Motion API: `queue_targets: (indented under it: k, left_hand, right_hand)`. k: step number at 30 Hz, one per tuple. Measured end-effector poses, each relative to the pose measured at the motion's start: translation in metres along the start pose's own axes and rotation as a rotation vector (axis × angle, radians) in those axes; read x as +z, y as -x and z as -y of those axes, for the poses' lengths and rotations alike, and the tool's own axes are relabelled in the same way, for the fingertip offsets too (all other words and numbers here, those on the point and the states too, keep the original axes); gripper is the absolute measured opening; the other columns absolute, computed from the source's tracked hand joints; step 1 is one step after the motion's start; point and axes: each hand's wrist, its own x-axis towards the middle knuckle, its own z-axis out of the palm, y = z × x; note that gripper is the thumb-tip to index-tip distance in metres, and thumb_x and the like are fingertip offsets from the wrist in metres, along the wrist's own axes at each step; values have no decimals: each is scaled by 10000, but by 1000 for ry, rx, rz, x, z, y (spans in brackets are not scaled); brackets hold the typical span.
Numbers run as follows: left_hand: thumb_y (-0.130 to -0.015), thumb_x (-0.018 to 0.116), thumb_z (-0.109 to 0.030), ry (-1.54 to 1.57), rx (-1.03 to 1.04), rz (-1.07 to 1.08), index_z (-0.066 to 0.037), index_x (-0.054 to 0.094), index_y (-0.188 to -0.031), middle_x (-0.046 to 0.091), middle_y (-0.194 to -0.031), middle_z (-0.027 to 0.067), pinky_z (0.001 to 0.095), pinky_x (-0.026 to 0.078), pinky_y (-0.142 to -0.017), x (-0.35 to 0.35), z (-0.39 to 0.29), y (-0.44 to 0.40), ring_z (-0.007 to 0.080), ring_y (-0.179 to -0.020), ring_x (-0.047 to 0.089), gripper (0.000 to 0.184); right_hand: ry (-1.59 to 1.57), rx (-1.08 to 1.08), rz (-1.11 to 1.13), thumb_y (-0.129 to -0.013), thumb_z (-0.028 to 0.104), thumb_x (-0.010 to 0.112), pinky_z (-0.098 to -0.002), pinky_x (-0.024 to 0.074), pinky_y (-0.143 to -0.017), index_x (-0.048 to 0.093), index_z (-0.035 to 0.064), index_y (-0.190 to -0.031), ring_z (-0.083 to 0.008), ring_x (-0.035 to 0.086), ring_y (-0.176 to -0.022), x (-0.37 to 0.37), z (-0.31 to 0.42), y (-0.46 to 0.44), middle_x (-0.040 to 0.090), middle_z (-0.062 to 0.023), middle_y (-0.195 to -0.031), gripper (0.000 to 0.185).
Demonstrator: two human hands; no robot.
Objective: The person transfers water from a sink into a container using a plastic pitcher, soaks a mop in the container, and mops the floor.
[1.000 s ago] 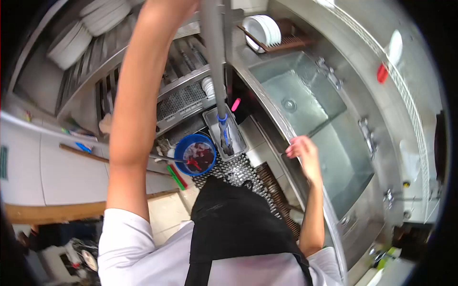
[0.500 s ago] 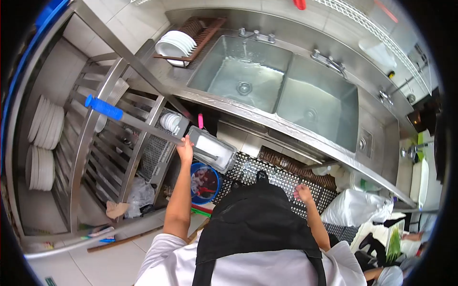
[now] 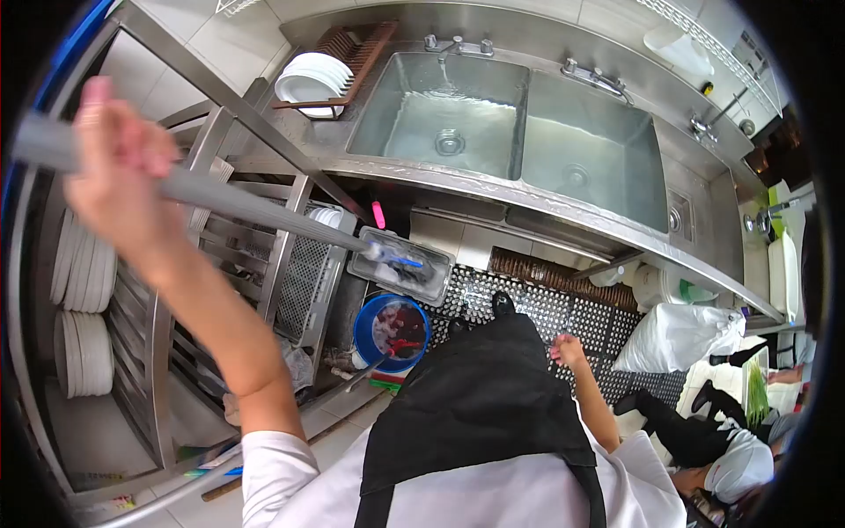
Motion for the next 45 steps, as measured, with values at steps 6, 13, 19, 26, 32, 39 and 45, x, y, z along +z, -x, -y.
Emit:
queue_targets:
  k: [6,13,19,26,32,39,45]
  left_hand:
    - [-966,625,-231,96,-20,111,-107,458,-648,378,-570,-6,284,317,-445,-15,-5,-14,100,-438,344,379]
    - [-976,626,-272,34,-546,108,-129,440,-625,355,-532,-33,277,326,-427,-37,190,91,93,-437,369,422]
    - [-1002,596,-301,-117,-708,137,-101,435,-627,467,-551,5,307,380,-521,-71,377,272,109,-517,442,454]
    - [-1010,583,-361,-367,-668,387,-89,487,-624,484,-551,-12,302,367,-507,-59,393,303,97,-530,454,482]
    - [-972,626,-271,-93,-438,127,-131,496,-681,422,-542,-30,271,334,-421,-30,204,102,92,-436,394,348]
    - [-1003,505,-171,138,-77,151,-123,387,-727,280,-529,-41,236,226,-423,-16,-16,-65,53,-431,255,304]
    - [-934,475,-146,317,-120,488,-165,340,-578,322,-511,-23,214,302,-480,-81,-56,-100,69,-417,285,381]
  right_hand:
    - [-55,-85,-80,-973,200,551,-319,525,-523,595,68,-1020,-144,643,-626,22,20,5,686,-61,-789,147]
    - [-80,-48,-101,-978,185,479,-329,542,-525,606,58,-1047,-158,656,-623,21,-4,40,688,-69,-787,193]
    - [-113,71,-200,-979,255,559,-345,542,-542,611,82,-1035,-170,655,-631,4,-47,61,685,-65,-780,189]
    - [-128,79,-151,-969,244,533,-361,547,-592,604,75,-1058,-181,657,-687,4,-43,59,681,-72,-832,203]
    - [-129,49,-45,-970,243,530,-355,544,-584,600,78,-1031,-179,645,-650,-18,-34,13,657,-57,-792,189]
    - [66,-73,74,-980,232,561,-296,527,-498,598,48,-1030,-144,644,-628,-52,35,-70,678,-64,-804,194]
    - [128,-407,441,-973,200,611,-285,474,-558,592,37,-970,-116,576,-623,18,192,-60,631,-42,-762,164]
